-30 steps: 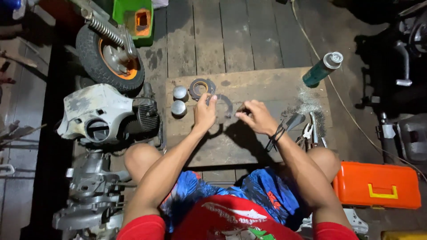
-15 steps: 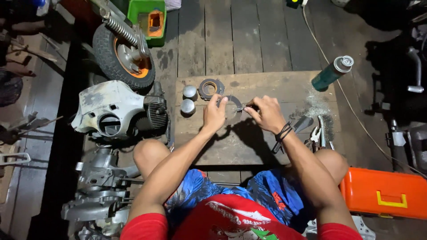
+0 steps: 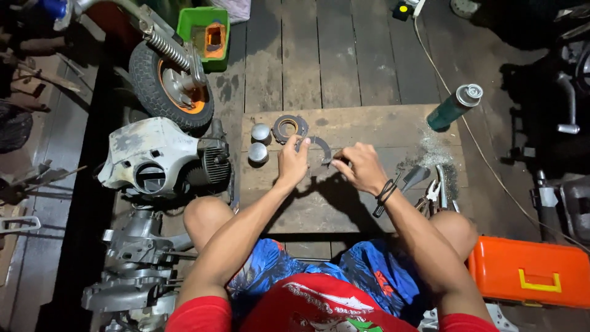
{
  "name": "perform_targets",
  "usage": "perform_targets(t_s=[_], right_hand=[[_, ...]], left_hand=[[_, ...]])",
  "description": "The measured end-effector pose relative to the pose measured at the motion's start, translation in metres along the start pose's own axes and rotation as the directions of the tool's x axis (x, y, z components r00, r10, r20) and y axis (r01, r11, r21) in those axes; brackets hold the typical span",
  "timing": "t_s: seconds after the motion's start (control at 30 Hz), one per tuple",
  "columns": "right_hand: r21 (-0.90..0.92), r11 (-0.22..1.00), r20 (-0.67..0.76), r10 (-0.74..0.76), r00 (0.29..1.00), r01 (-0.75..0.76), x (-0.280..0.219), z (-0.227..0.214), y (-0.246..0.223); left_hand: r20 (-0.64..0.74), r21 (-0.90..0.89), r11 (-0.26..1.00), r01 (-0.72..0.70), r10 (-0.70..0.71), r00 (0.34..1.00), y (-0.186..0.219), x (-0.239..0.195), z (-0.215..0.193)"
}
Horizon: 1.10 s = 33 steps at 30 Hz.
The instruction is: Filing the edges of circular metal plates to smooth them using a hand file on a workshop floor.
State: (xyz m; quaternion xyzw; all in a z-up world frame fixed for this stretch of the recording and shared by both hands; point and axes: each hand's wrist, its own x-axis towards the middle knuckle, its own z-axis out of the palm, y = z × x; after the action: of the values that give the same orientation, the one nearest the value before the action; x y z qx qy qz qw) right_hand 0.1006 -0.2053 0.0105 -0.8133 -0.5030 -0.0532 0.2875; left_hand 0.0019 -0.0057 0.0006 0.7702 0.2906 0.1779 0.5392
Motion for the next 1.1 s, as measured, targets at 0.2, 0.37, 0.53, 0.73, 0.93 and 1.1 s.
perform_targets(t_s=[0.2,0.37,0.53,0.73,0.93,1.1], right_hand=[[0.01,0.989,-0.131,0.145,0.981,-0.145,-0.001,-0.013,0.028],[0.086,0.995,-0.075,0.047,0.996,-0.041,0.001,-0.001,0.007],[-0.092,0.995,-0.147,0.029,0.989,-0.043,-0.003,0.007,0.052],[0.199,0.979,-0.118,-0.011,0.993,0.035,0.002,-0.009,0.005],[-0.168,0.986,-0.181,-0.012,0.983,-0.019,0.0,-0.002,0.04],[0.018,0.997,-0.118,-0.072,0.99,0.075,0.003,-0.012,-0.011]], left_hand=[[-0.068,-0.012,0.999,-0.044,0.043,0.997,0.016,-0.001,-0.01],[-0.069,-0.069,0.997,-0.034,0.029,0.997,0.004,0.004,0.003],[-0.061,-0.158,0.987,-0.003,-0.007,0.998,-0.008,0.01,0.004],[-0.047,-0.166,0.986,0.015,-0.023,0.999,-0.005,0.012,0.004],[-0.053,-0.198,0.98,-0.004,-0.007,0.999,-0.009,0.014,-0.001],[-0.043,-0.23,0.973,0.011,-0.021,0.999,0.003,0.004,0.001]])
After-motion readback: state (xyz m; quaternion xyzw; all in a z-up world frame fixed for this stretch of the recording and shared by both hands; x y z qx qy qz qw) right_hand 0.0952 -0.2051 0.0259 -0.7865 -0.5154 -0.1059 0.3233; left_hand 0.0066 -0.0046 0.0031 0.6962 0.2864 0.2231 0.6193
